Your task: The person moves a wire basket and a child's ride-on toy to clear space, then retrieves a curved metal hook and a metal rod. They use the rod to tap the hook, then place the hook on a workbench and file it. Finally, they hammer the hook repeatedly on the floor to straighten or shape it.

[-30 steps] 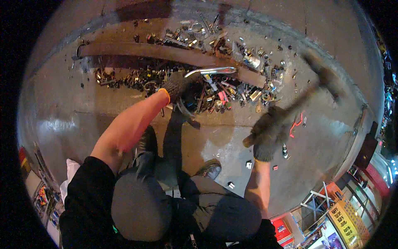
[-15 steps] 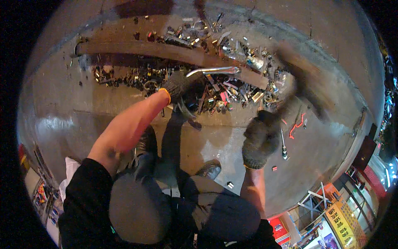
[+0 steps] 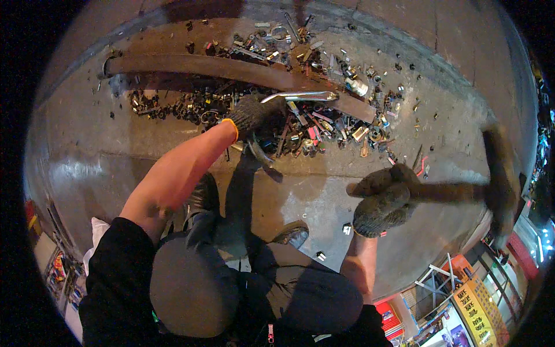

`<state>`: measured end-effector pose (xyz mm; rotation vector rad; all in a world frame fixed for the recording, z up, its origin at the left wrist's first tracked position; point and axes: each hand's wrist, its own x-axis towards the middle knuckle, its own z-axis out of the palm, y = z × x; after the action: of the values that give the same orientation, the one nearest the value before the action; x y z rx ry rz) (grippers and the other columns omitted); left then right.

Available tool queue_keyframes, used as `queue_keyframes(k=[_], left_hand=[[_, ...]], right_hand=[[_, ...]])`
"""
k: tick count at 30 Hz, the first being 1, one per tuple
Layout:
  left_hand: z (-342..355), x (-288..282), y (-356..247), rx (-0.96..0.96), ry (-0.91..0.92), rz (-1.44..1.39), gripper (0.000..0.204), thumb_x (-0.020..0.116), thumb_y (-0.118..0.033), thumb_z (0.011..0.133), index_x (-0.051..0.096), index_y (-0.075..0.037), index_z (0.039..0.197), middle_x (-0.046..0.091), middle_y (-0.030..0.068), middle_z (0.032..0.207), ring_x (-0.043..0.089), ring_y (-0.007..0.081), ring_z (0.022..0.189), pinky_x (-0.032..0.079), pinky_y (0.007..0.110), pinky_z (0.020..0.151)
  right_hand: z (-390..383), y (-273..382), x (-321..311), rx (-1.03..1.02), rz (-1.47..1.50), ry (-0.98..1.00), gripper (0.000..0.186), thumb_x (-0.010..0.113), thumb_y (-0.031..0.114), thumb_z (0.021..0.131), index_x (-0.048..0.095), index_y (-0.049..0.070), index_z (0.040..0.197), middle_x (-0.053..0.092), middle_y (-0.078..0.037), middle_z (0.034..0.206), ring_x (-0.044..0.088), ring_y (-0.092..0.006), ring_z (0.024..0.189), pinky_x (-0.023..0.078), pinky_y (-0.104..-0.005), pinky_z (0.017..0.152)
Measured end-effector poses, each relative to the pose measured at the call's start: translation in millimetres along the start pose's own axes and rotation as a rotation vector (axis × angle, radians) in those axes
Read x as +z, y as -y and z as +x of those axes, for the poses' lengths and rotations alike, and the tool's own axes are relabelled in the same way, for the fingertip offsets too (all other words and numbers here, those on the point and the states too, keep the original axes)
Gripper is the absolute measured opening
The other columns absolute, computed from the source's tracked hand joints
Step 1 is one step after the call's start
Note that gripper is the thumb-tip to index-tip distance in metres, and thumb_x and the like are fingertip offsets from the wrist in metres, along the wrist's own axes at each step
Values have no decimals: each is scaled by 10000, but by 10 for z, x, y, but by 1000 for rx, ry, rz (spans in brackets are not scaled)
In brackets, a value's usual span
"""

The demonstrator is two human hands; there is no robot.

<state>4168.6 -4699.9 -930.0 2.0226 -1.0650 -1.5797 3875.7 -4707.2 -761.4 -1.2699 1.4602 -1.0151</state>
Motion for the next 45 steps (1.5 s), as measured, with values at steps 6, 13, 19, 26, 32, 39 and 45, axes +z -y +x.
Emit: queue_keyframes(k=[6,13,19,26,32,39,45], left_hand=[[70,19,-9,63,-56,145,720,564,-698,896,746,-19,1054,725,256,995,707,398,889,535,471,827],[-8,41,10,106,-26,-4,645,536,-668,935,762,-71,1028,741,200,911,704,358,803,525,460,772],[0,54,-17,80,-32,96,633,551,-650,933,754,-60,1042,731,204,898,697,356,802,521,460,756],[113,45,136,112,-9,152,773,578,-727,876,738,25,956,699,243,836,676,370,781,505,479,741],[49,9,12,-73,-37,16,725,625,-697,856,763,0,998,746,197,927,697,299,827,518,429,789],[50,-3,-11,17,-27,52,671,603,-659,883,771,-15,968,738,206,868,713,311,796,526,448,756],[56,64,56,114,-65,121,629,595,-631,899,773,-33,980,747,164,840,711,274,781,530,406,738]], right_hand=[[184,-615,279,93,-1061,224,327,571,404,1023,623,95,929,560,23,699,521,-88,621,392,-260,528],[33,93,-327,-204,-262,143,387,502,463,1016,521,85,936,574,-38,699,550,-145,549,416,-270,434],[-11,-737,148,-255,-1072,289,357,583,364,1009,604,17,1091,656,-125,820,676,-261,811,530,-406,724],[-57,-122,46,84,-91,90,360,674,311,985,629,-2,1158,640,-44,792,582,-116,638,482,-284,562],[-3,-666,220,118,-43,64,293,649,298,998,600,45,1137,587,4,760,525,-111,622,427,-273,526],[-29,-145,-127,330,-105,-1,320,597,346,1002,643,29,1007,636,-70,700,579,-216,530,443,-327,488],[57,-276,52,-151,-575,267,277,563,308,995,624,38,992,603,-146,720,575,-310,623,489,-394,566]])
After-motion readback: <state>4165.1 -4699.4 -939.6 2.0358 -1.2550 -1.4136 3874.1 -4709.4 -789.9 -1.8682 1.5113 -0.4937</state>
